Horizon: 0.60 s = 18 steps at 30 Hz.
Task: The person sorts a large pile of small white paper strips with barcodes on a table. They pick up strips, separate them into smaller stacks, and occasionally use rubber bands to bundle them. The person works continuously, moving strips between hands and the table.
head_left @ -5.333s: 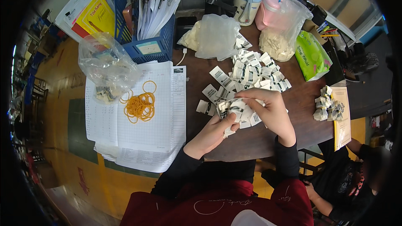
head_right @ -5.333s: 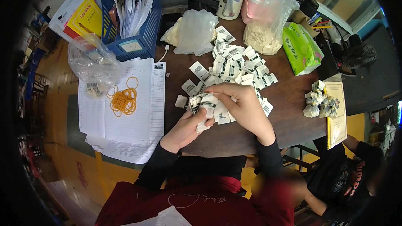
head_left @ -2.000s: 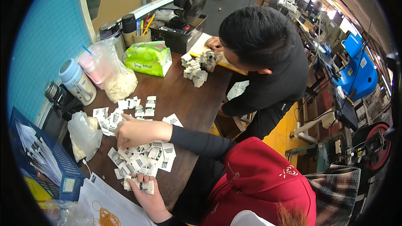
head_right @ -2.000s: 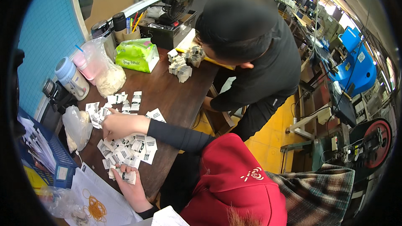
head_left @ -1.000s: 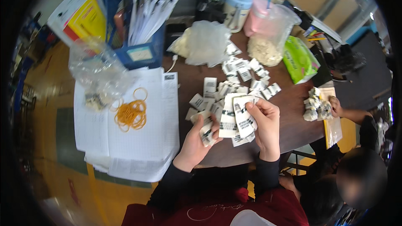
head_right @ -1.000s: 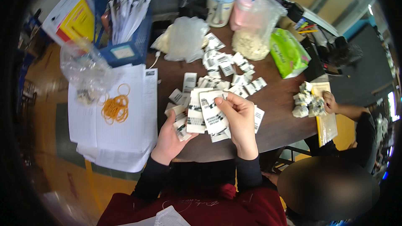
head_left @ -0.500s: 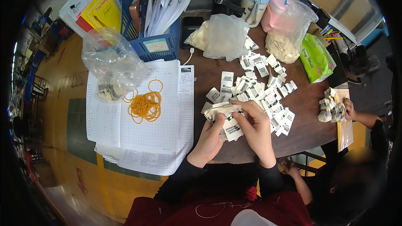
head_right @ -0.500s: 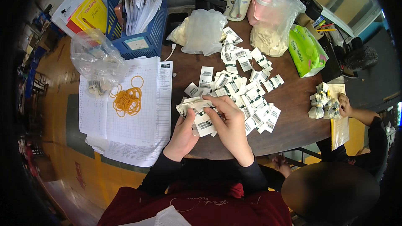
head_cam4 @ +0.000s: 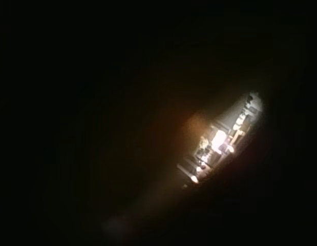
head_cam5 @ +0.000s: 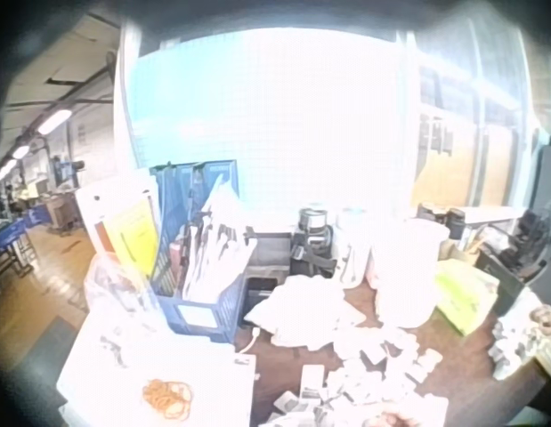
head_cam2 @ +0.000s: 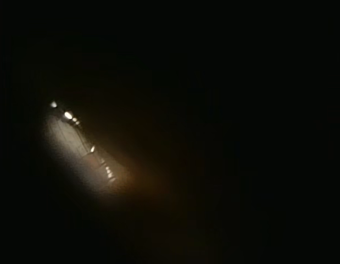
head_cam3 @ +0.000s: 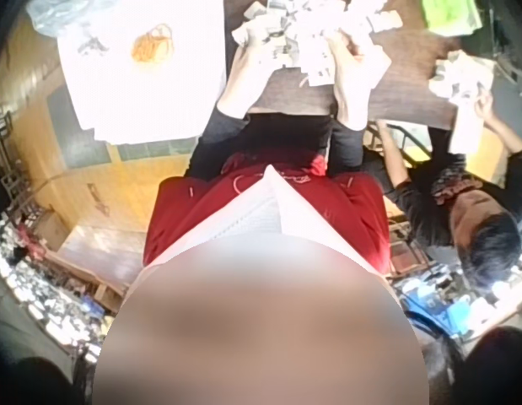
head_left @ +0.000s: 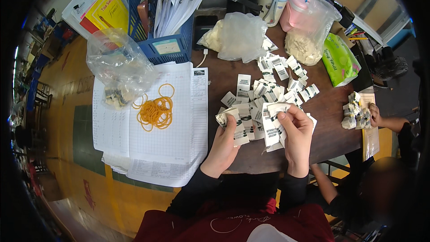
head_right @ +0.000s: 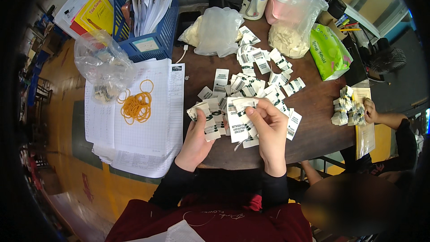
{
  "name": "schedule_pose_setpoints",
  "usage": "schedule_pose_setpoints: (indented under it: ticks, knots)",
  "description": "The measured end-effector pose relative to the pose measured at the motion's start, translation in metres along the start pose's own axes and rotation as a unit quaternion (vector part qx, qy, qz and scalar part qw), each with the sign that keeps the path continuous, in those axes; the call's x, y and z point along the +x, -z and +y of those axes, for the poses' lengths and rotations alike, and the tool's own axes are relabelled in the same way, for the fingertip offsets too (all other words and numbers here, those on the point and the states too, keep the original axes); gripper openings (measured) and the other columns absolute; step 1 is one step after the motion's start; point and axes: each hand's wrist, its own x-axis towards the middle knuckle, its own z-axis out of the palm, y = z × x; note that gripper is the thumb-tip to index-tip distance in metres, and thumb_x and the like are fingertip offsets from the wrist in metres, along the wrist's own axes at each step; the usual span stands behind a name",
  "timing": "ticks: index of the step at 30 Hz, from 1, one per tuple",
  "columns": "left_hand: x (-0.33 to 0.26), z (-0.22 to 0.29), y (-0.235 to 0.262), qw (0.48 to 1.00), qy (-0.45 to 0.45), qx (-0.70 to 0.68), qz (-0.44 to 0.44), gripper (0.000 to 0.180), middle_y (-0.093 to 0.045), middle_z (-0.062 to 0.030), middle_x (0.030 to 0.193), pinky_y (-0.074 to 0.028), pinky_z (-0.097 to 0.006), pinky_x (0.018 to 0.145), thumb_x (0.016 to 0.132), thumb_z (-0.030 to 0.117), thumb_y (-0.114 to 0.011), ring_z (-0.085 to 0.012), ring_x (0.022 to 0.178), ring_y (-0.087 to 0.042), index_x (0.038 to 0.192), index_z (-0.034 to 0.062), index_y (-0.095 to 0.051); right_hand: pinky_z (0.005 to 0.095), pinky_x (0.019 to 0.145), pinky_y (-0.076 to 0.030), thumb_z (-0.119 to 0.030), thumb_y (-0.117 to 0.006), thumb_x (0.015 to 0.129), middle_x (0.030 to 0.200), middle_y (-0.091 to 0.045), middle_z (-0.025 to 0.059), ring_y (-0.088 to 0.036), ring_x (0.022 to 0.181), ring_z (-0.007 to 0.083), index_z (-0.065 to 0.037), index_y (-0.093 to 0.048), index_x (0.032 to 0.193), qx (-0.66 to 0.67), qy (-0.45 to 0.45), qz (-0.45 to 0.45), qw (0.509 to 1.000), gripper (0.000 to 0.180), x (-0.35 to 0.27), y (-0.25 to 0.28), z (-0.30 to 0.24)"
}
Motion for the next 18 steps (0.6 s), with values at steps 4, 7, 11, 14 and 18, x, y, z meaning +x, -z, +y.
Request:
schedule_pose_setpoints:
  ticks: [4, 7, 11, 14, 18]
  knots:
    - [0.001, -0.007, 0.002, 0.994, -0.02, 0.102, 0.014, 0.045, -0.053, -0.0087, 0.129, -0.047, -0.036, 0.1, 0.106, 0.037, -0.032, -0.0175, 0.12, -0.054, 0.136, 0.0044, -0.04, 0.0184, 0.073, -0.048, 0.002, -0.065, 0.089, 0.096, -0.07, 0.0037, -0.062, 0.08, 0.0064, 0.005, -0.069, 0.105, -0.035, 0.003, -0.058, 0.998, 0.017, -0.003, -0.014, 0.009]
    - [-0.001, -0.01, 0.005, 0.998, -0.023, 0.063, -0.019, 0.045, -0.052, -0.0094, 0.131, -0.046, -0.036, 0.102, 0.106, 0.036, -0.032, -0.0173, 0.121, -0.053, 0.137, 0.004, -0.039, 0.0172, 0.065, -0.044, 0.002, -0.066, 0.089, 0.087, -0.068, 0.0017, -0.057, 0.073, 0.003, 0.005, -0.07, 0.103, -0.137, 0.026, -0.039, 0.99, 0.015, -0.004, -0.021, 0.015]
    - [0.002, -0.005, 0.008, 0.998, -0.045, 0.024, -0.042, 0.041, -0.054, -0.006, 0.112, -0.047, -0.034, 0.091, 0.106, 0.039, -0.034, -0.0142, 0.105, -0.055, 0.129, 0.0055, -0.043, 0.0183, 0.068, -0.048, 0.002, -0.064, 0.09, 0.09, -0.07, 0.0038, -0.063, 0.077, 0.0055, 0.005, -0.068, 0.107, -0.055, -0.005, 0.0, 0.998, 0.017, -0.005, -0.013, 0.008]
    - [0.003, -0.002, 0.007, 0.997, -0.044, -0.024, -0.052, 0.041, -0.051, -0.0023, 0.096, -0.045, -0.032, 0.085, 0.104, 0.044, -0.036, -0.0132, 0.092, -0.053, 0.118, 0.0066, -0.047, 0.0188, 0.069, -0.049, 0.002, -0.064, 0.09, 0.091, -0.071, 0.007, -0.065, 0.079, 0.0064, 0.005, -0.068, 0.108, 0.032, -0.021, -0.019, 0.999, 0.019, -0.006, -0.005, -0.003]
    - [-0.001, -0.002, 0.005, 0.997, 0.009, -0.024, -0.069, 0.063, -0.052, -0.0073, 0.129, -0.044, -0.04, 0.102, 0.1, 0.058, -0.031, -0.0197, 0.124, -0.051, 0.138, 0.0085, -0.039, 0.0191, 0.07, -0.05, 0.002, -0.065, 0.089, 0.092, -0.072, 0.0073, -0.065, 0.08, 0.0073, 0.005, -0.069, 0.108, -0.006, -0.039, -0.085, 0.996, 0.019, -0.008, -0.012, -0.002]
